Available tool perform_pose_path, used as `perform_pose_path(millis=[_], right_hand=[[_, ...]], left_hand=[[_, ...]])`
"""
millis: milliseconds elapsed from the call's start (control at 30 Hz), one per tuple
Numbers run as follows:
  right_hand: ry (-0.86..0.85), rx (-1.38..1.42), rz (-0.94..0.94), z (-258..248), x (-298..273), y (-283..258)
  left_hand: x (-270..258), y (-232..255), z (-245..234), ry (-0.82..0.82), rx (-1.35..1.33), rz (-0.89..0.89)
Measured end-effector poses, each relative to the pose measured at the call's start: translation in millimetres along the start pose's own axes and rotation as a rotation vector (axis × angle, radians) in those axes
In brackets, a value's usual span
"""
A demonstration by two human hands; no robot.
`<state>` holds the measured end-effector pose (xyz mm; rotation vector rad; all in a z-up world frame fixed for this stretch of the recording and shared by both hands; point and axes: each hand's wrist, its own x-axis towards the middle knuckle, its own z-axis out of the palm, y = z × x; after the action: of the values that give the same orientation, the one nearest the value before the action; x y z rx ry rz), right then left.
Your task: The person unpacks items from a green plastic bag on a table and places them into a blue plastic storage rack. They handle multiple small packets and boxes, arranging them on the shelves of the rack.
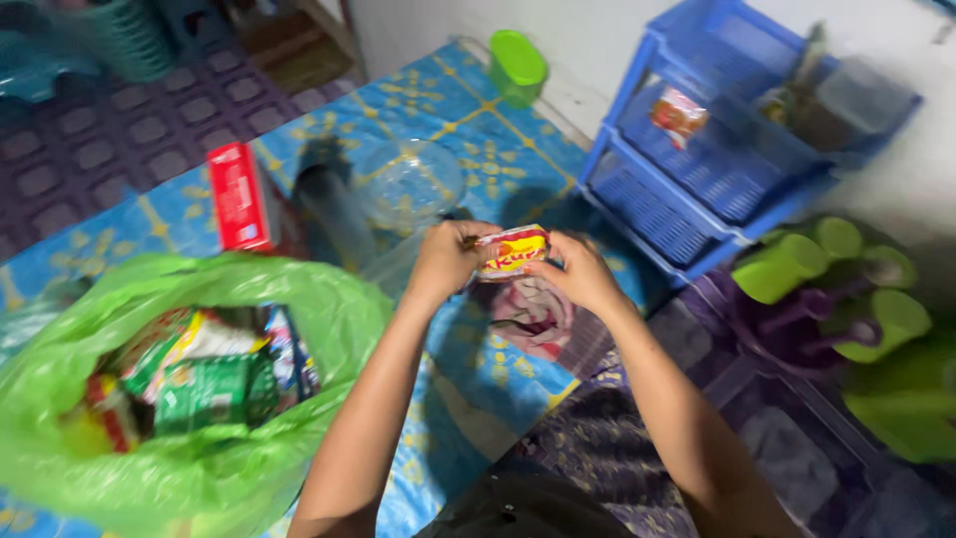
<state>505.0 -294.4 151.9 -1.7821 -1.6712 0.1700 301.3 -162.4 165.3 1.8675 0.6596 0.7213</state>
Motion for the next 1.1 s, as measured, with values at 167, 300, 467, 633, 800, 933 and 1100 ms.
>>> perform_pose_path(millis=[167, 300, 467, 633, 800, 933, 1100], right_hand=[[0.190, 0.167, 0.241, -28, -26, 55], [0.532, 0.207, 0.273, -66, -32, 103], [0.870, 0.053, 0.098, -95, -12, 167], [0.853, 0.040, 0.347, -89, 35, 247], [0.807, 0.049, 0.497, -69, 80, 334], [0.752, -0.153, 0.676, -70, 113, 386], [0.689, -0.361, 0.702, -78, 135, 420]], left_hand=[[31, -1, 56, 0.094, -0.016, 0.137], [45, -8, 76, 0.043, -0.086, 0.072], [51, -32, 89, 0.006, -0.109, -0.027], [57, -55, 83, 0.026, -0.060, -0.065], [60, -75, 68, 0.012, -0.111, -0.102], [57, -84, 49, 0.035, -0.102, -0.251], [61, -95, 40, 0.070, -0.114, -0.279]])
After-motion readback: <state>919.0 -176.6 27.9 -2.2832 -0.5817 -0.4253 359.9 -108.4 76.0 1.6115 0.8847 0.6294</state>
